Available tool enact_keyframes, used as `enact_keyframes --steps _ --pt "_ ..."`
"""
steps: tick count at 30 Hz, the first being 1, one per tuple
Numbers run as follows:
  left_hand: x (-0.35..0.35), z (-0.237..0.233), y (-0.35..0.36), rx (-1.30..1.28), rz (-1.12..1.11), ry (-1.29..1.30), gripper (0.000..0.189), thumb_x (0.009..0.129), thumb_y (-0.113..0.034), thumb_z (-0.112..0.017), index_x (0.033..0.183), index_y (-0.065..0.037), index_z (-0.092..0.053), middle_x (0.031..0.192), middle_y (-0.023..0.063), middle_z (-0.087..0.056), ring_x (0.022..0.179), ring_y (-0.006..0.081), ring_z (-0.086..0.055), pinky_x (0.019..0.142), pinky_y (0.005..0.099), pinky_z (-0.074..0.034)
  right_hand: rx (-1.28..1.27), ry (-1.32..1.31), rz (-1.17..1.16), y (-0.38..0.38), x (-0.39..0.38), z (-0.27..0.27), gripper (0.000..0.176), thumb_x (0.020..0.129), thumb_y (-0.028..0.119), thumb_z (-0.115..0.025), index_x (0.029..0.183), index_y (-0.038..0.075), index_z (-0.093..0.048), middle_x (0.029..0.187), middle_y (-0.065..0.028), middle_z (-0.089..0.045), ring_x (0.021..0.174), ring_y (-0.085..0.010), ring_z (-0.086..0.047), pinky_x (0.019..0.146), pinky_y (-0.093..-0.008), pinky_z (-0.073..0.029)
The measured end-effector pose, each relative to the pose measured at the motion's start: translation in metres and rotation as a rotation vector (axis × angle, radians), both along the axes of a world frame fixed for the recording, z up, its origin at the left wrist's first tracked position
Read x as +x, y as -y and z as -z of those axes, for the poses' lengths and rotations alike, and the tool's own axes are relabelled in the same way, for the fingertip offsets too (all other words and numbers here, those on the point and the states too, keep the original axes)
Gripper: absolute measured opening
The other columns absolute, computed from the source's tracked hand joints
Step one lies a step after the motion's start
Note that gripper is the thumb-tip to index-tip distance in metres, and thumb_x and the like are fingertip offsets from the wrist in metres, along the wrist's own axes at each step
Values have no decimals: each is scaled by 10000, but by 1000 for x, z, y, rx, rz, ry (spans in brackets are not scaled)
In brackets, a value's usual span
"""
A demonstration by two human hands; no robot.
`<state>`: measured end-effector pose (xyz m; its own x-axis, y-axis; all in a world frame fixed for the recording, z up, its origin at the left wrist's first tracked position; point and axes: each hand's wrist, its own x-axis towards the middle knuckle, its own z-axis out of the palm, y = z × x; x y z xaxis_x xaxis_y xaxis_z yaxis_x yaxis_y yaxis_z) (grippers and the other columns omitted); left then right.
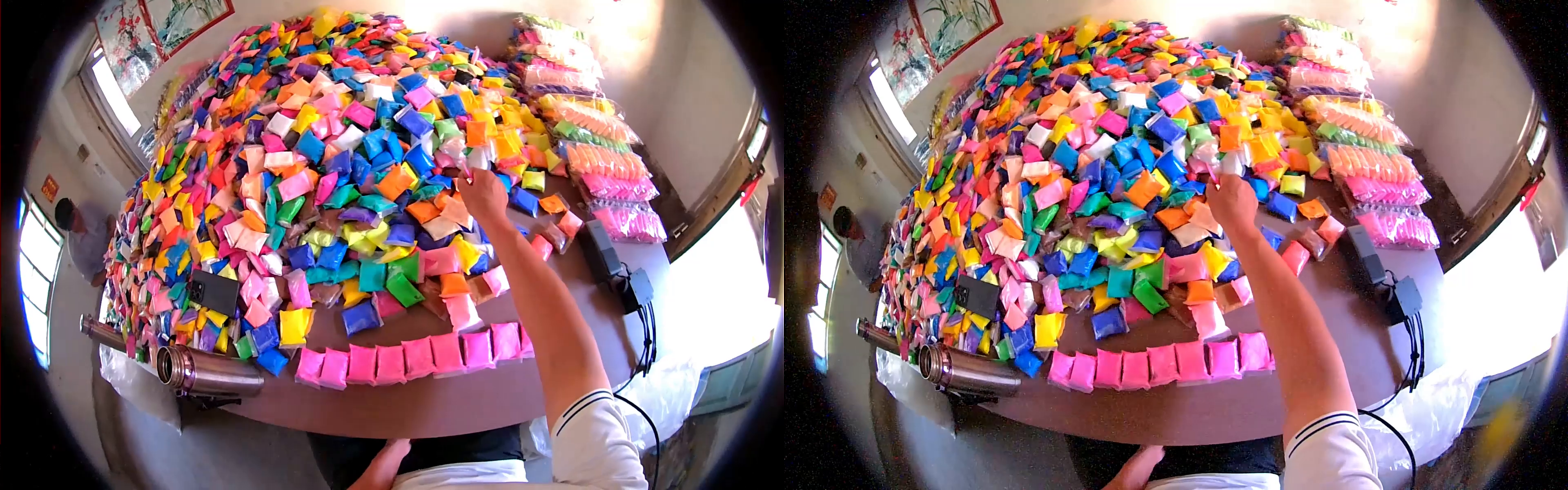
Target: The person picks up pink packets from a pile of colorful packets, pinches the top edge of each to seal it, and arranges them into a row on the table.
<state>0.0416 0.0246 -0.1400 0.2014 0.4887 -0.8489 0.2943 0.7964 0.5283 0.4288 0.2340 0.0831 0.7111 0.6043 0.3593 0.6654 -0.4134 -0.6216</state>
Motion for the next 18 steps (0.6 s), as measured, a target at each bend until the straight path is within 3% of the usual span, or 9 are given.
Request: enact_keyframes --steps 4,11,15,18 --pt "-4 3 -4 14 -23 -10 537 862 -452 -568 1221 -88 -406 1137 69 -442 982 189 -426 817 349 -363 -42 61 -31 -34 5 2 297 788 334 -564 867 66 -665 857 -210 -650 829 -376 -625 726 -454 -498" --pt "-13 1 -7 38 -54 -42 468 864 -449 -561 1143 -96 -434 1042 60 -457 894 178 -438 751 336 -365 -160 133 21 -75 17 16 315 847 368 -563 924 78 -662 923 -192 -657 881 -360 -629 740 -451 -497" --pt "-11 2 -7 55 -61 -58 432 865 -447 -558 1099 -100 -450 988 55 -466 844 171 -445 714 329 -366 -82 168 17 -76 21 20 323 837 367 -587 891 59 -666 915 -215 -651 884 -373 -621 736 -462 -491" --pt "-11 4 -9 78 -62 -71 406 866 -445 -555 1065 -104 -462 948 51 -473 806 167 -450 685 324 -367 -17 94 47 -73 27 21 259 818 296 -627 838 41 -667 830 -185 -662 773 -315 -642 661 -405 -500"
